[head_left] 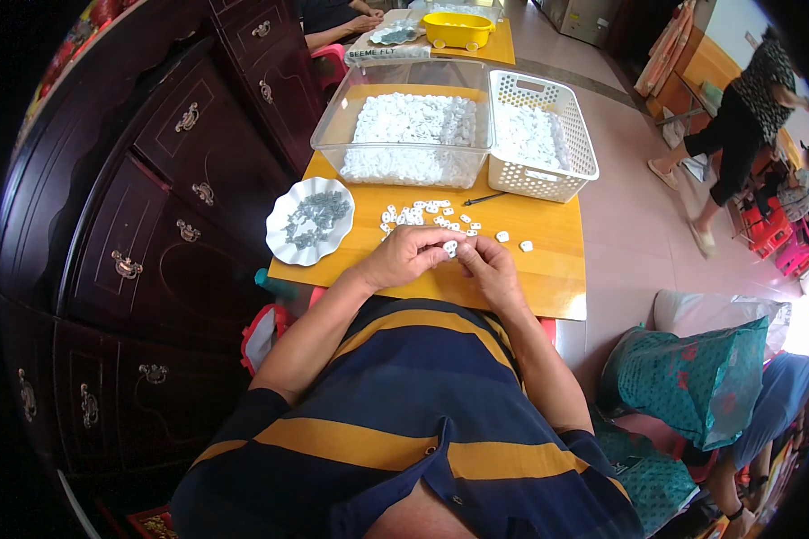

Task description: Sorting and inspecting small white plastic components at a manual workstation, placing them into a dish and basket.

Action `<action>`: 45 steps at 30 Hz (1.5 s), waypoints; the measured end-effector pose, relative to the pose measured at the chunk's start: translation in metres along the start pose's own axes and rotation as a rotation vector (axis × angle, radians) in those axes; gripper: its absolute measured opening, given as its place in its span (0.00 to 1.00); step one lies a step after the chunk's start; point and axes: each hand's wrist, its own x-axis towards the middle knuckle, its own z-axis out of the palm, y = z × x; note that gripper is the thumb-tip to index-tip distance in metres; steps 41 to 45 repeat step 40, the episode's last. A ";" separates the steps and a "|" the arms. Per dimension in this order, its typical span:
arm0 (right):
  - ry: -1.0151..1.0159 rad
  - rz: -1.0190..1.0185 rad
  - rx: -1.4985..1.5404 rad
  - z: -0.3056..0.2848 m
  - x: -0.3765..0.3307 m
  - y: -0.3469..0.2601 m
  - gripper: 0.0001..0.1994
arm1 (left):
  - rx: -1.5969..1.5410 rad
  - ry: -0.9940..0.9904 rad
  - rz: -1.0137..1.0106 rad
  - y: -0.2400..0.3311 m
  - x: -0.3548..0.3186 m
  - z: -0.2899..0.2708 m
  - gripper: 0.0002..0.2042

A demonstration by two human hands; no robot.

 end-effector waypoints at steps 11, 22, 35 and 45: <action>-0.014 -0.031 -0.128 -0.006 0.003 0.005 0.13 | -0.139 0.044 -0.019 -0.008 -0.001 0.004 0.14; 0.050 -0.044 0.066 0.006 0.000 0.006 0.11 | 0.320 0.184 0.092 0.012 -0.001 0.015 0.20; 0.018 -0.011 0.142 0.003 0.000 0.004 0.09 | 0.434 0.192 0.205 0.006 -0.003 0.014 0.14; 0.007 0.015 0.129 0.001 0.000 0.008 0.09 | 0.481 0.159 0.213 0.009 -0.003 0.011 0.12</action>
